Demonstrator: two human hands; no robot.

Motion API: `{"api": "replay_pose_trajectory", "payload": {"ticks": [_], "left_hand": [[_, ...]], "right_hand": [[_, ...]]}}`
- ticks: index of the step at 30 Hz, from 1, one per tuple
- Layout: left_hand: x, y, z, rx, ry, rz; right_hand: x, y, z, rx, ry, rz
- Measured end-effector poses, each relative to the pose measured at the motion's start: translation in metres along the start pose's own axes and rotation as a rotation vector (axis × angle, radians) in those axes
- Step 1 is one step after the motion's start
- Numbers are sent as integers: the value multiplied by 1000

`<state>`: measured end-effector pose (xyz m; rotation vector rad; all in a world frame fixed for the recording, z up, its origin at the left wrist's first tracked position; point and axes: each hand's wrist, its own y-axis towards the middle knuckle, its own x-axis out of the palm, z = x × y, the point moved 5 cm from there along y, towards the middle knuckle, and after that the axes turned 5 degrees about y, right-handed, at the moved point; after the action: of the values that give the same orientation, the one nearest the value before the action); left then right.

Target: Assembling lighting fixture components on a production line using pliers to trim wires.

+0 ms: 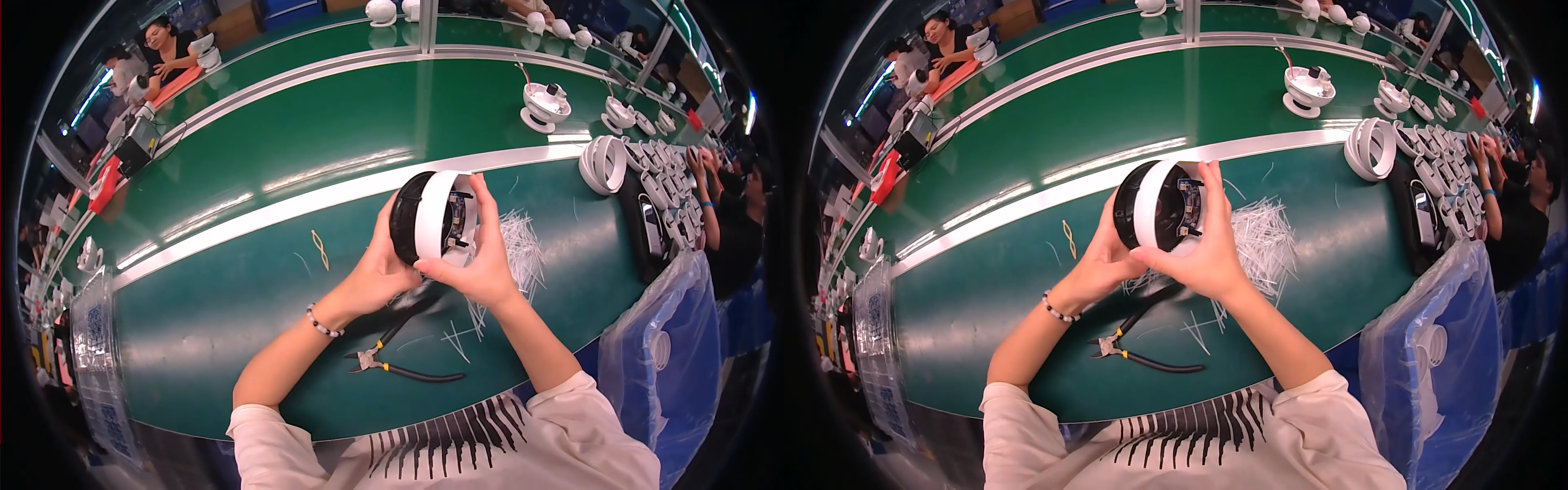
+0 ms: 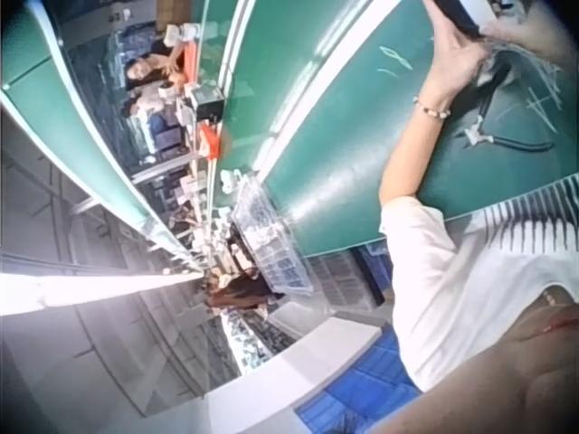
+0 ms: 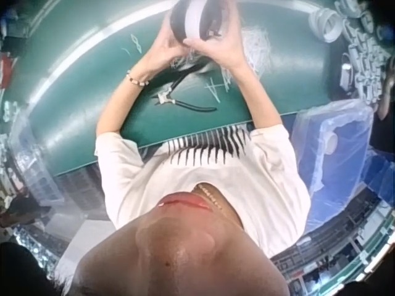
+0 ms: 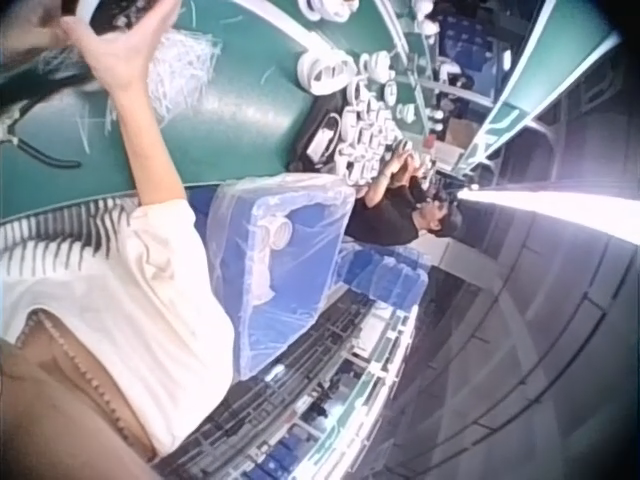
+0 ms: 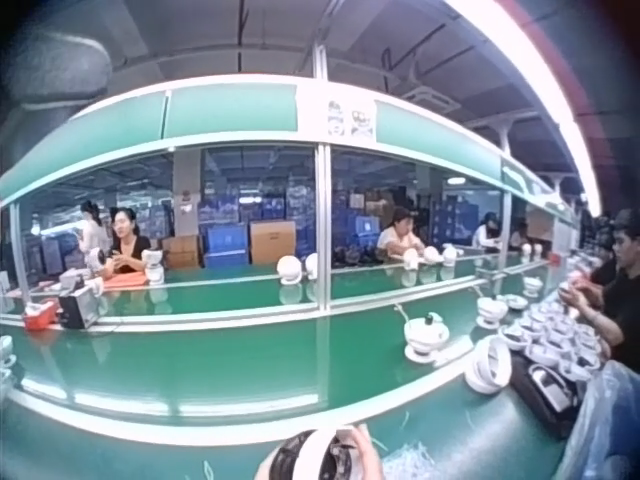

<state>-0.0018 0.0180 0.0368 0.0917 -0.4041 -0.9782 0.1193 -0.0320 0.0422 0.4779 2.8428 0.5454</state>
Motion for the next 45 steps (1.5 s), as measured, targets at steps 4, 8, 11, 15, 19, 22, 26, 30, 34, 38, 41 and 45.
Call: {"api": "replay_pose_trajectory", "payload": {"ticks": [4,8,11,15,19,22,26,30,34,38,41,45], "left_hand": [[5,-5,4,-303,-556,-235],[-9,4,-11,-394,-562,-8],[-10,4,-20,-451,-622,49],[-10,6,-19,-390,-715,-25],[-9,5,-22,-341,-699,7],[-8,4,-26,-315,-634,95],[-6,5,-29,-316,-580,141],[-8,4,-30,-331,-563,152],[-11,2,-28,-295,-488,202],[-4,3,-19,-288,-517,161],[-6,6,-24,-261,-484,212],[-9,3,-27,-213,-440,239]], "right_hand": [[-1,0,-12,-18,223,20],[9,-6,-18,-64,-208,-127],[5,-7,-16,-80,-218,-101],[4,-7,-25,-109,-197,-91],[10,-14,-29,-181,-319,-120],[12,-17,-33,-227,-432,-113],[15,-19,-33,-261,-469,-94],[20,-20,-33,-285,-584,-106],[14,-10,-28,-265,-462,-176],[2,-3,-18,-129,-154,-206],[14,-13,-33,-292,-491,-136],[15,-16,-30,-316,-531,-133]]}}
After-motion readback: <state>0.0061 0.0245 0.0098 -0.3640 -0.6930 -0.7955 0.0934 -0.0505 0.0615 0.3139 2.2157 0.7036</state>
